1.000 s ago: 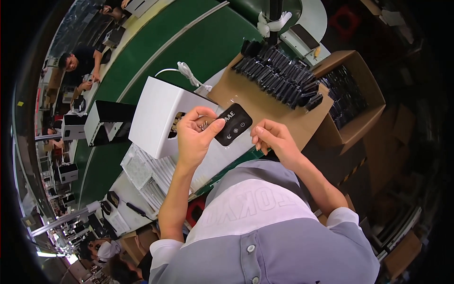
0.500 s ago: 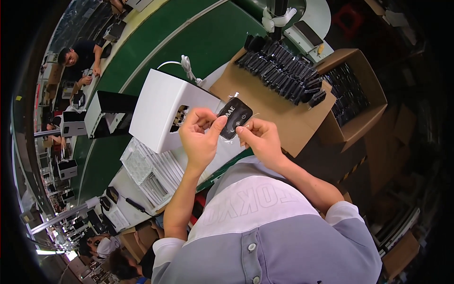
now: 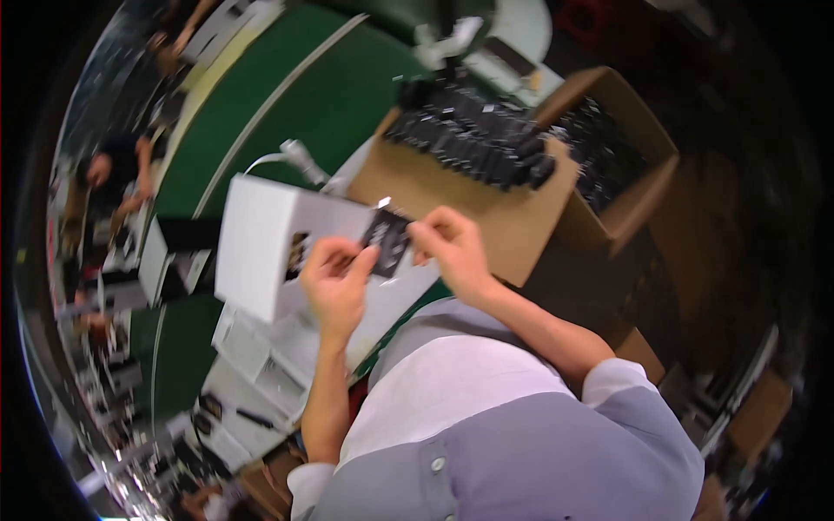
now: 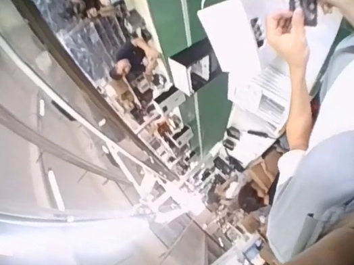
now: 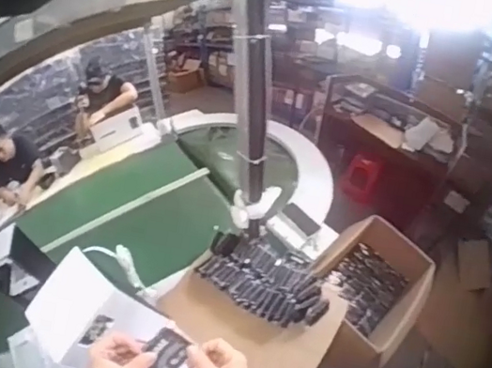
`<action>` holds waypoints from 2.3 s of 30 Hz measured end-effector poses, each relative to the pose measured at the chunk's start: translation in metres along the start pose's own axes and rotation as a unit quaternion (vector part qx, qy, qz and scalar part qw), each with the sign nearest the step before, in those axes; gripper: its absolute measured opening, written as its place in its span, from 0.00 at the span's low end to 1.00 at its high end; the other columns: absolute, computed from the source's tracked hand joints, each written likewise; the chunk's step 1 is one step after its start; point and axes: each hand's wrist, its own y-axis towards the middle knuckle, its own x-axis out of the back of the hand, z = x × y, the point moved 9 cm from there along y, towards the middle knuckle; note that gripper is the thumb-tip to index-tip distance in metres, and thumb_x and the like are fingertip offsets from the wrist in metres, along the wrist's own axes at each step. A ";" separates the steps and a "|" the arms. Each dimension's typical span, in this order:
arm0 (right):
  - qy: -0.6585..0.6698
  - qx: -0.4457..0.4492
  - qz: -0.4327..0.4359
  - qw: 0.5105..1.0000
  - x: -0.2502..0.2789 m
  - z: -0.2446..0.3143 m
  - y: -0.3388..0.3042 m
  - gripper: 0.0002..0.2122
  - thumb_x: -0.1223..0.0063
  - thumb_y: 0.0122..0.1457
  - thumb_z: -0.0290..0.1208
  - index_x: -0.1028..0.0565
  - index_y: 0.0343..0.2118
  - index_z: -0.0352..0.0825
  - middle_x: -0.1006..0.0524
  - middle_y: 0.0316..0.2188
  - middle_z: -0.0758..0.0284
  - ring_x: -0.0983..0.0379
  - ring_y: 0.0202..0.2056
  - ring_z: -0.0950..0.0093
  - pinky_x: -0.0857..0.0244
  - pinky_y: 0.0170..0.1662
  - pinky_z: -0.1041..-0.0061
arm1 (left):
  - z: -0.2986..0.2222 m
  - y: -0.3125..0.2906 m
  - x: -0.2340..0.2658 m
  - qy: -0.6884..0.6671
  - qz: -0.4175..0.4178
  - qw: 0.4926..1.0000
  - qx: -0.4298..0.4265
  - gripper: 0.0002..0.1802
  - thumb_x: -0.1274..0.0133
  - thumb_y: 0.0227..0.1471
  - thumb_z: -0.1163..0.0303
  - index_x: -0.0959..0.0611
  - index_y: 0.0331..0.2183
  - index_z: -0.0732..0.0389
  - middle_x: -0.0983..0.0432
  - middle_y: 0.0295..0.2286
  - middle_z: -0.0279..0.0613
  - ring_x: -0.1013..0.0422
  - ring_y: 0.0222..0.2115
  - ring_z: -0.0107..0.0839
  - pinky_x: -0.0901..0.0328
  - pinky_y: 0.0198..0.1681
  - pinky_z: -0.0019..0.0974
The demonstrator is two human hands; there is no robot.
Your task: Manually assemble components into a white electronic enclosure by inserting internal parts and fitting the rear panel.
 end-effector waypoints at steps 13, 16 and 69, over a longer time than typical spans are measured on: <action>-0.163 0.136 -0.101 0.972 0.028 0.029 -0.015 0.06 0.43 0.62 0.25 0.29 0.34 0.31 0.28 0.28 0.72 0.32 0.31 0.83 0.36 0.33 0.81 | 0.003 0.006 0.000 0.040 0.012 0.999 -0.016 0.06 0.41 0.55 0.82 0.23 0.32 0.64 0.26 0.25 0.33 0.30 0.24 0.19 0.35 0.26 0.25; -0.158 0.103 -0.050 0.981 0.021 0.031 -0.017 0.07 0.46 0.64 0.28 0.28 0.32 0.30 0.28 0.26 0.73 0.34 0.30 0.84 0.38 0.33 0.81 | -0.004 0.006 -0.010 0.138 0.007 0.985 -0.107 0.07 0.38 0.52 0.82 0.20 0.33 0.65 0.22 0.29 0.35 0.29 0.23 0.19 0.34 0.29 0.24; 0.003 -0.038 0.125 0.991 -0.057 -0.025 0.025 0.10 0.55 0.68 0.31 0.29 0.29 0.35 0.25 0.28 0.70 0.31 0.32 0.81 0.39 0.41 0.78 | -0.070 0.071 0.187 0.488 -0.102 0.857 -0.134 0.18 0.34 0.47 0.70 0.19 0.40 0.65 0.20 0.35 0.45 0.25 0.33 0.35 0.33 0.36 0.32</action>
